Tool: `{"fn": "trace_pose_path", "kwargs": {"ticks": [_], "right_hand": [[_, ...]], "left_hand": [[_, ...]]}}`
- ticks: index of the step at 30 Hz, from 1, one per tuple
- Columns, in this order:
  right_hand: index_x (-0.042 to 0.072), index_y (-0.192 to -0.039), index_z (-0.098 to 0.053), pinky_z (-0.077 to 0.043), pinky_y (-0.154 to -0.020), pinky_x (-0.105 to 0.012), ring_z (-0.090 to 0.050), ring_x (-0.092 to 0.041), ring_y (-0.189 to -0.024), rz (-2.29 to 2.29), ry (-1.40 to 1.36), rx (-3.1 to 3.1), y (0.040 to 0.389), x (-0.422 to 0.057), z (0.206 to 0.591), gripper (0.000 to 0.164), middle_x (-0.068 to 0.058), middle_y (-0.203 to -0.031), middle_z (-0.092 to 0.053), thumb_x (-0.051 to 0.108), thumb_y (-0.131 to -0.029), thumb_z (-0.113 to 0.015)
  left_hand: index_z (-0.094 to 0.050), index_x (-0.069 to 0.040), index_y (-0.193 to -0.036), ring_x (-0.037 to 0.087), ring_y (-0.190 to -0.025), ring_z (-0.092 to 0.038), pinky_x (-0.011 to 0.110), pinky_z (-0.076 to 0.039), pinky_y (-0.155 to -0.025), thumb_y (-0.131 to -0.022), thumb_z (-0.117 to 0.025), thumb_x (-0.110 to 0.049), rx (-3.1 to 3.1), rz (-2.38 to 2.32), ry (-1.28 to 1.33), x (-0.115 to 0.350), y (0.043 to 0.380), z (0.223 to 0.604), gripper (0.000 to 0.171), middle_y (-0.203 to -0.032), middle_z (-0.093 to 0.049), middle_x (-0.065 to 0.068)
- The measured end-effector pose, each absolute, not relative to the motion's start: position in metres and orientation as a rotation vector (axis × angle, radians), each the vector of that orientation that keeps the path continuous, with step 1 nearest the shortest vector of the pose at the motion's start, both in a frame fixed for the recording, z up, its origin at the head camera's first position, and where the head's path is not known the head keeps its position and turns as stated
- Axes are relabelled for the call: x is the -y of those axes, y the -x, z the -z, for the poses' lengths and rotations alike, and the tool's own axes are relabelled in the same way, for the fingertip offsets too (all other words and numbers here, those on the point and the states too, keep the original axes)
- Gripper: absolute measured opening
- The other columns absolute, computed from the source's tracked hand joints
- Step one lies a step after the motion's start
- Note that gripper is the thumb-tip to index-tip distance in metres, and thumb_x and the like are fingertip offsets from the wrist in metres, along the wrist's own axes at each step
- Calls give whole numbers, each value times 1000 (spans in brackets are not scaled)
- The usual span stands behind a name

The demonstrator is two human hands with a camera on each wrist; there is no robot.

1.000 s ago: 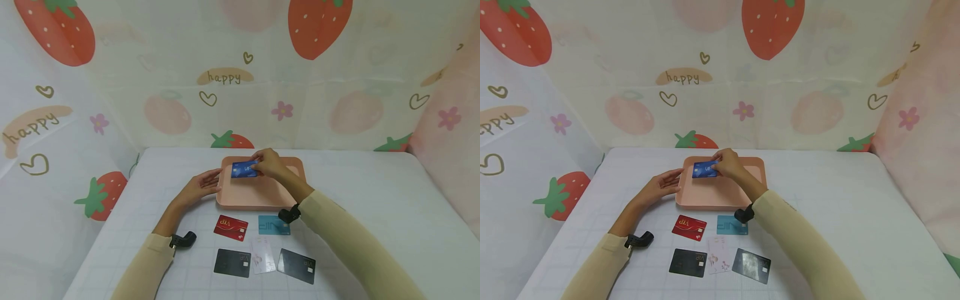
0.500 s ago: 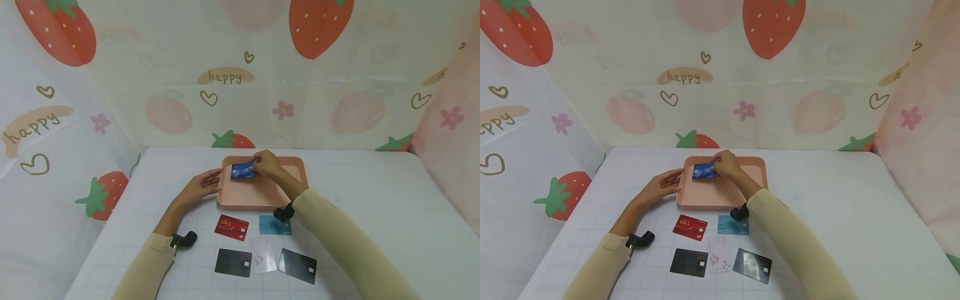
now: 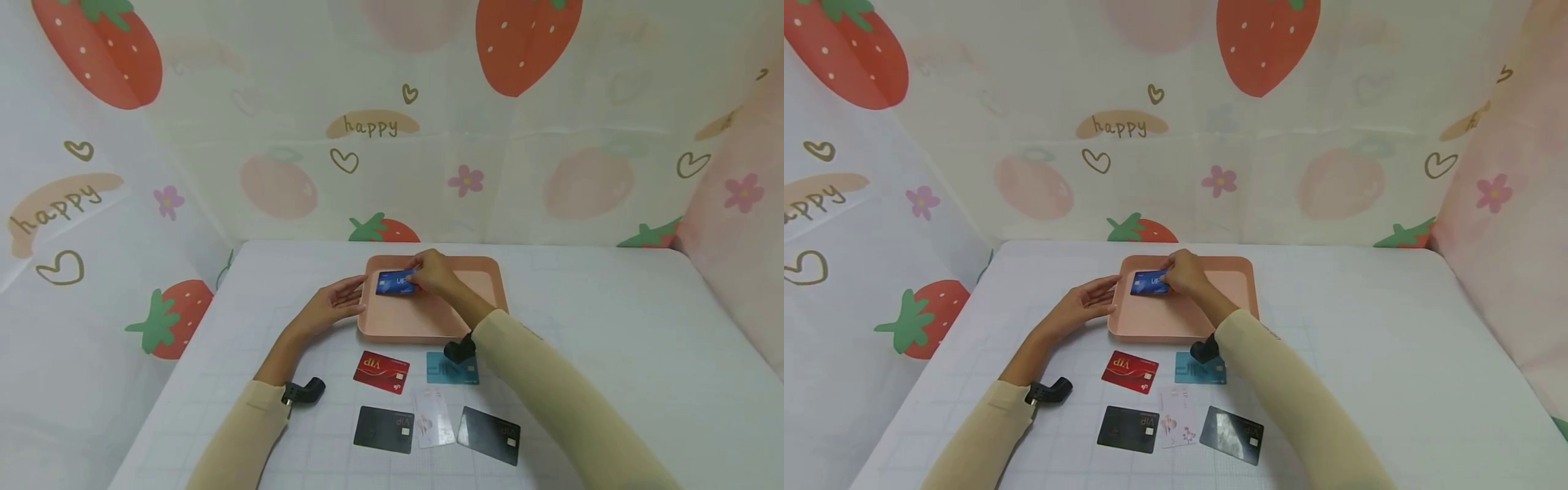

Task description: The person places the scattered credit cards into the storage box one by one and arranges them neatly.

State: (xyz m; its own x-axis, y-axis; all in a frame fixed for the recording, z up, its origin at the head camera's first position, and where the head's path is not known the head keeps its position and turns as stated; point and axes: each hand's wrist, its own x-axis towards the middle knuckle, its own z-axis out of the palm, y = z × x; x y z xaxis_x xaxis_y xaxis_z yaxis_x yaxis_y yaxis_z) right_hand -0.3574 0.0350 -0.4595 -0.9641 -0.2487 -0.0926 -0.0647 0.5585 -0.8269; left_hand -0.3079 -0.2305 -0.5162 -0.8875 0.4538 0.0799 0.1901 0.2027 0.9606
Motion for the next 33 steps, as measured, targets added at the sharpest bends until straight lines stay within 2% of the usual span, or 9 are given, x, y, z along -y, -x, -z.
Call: {"fn": "trace_pose_path", "kwargs": {"ticks": [10, 17, 21, 26, 29, 33], "right_hand": [[-7, -108, -73, -46, -44, -16, -56, -9, -49, 1283, 295, -2668, 357, -29, 464, 21, -11, -76, -66, -1, -88, -76], [-7, -107, -72, -46, -47, -17, -56, -11, -56, 1185, 325, -2768, 359, -25, 468, 22, -14, -85, -66, 2, -88, -77], [-6, -107, -73, -52, -57, -22, -60, -17, -72, 1132, 353, -2823, 359, -23, 469, 23, -16, -91, -68, 4, -88, -78], [-5, -107, -74, -56, -79, -34, -63, -25, -92, 1073, 361, -2878, 357, -21, 469, 24, -16, -99, -70, 7, -87, -80], [-5, -108, -74, -56, -86, -38, -62, -27, -97, 1052, 359, -2894, 356, -21, 468, 24, -17, -102, -70, 8, -88, -79], [-6, -108, -73, -55, -88, -39, -61, -27, -98, 1035, 354, -2896, 355, -20, 465, 25, -17, -101, -69, 7, -88, -79]], "left_hand": [[-44, -6, -153, 31, -140, -48, 30, -45, -110, -95, -73, -9, -2248, -1760, -618, 230, 307, 516, 65, -158, -43, 11], [-44, -9, -153, 30, -140, -48, 33, -44, -112, -95, -73, -13, -2269, -1741, -610, 229, 307, 513, 65, -158, -43, 10], [-43, -7, -154, 33, -140, -47, 35, -43, -112, -95, -72, -11, -2263, -1747, -622, 230, 307, 514, 65, -159, -41, 13], [-43, -5, -154, 35, -140, -47, 35, -44, -112, -95, -72, -10, -2262, -1748, -631, 229, 306, 515, 65, -159, -40, 15], [-43, -6, -153, 32, -140, -48, 34, -44, -111, -95, -73, -12, -2268, -1745, -620, 229, 306, 515, 65, -159, -41, 13], [-43, -6, -154, 31, -140, -48, 33, -44, -111, -95, -73, -11, -2267, -1748, -625, 229, 306, 515, 66, -158, -42, 12]]}}
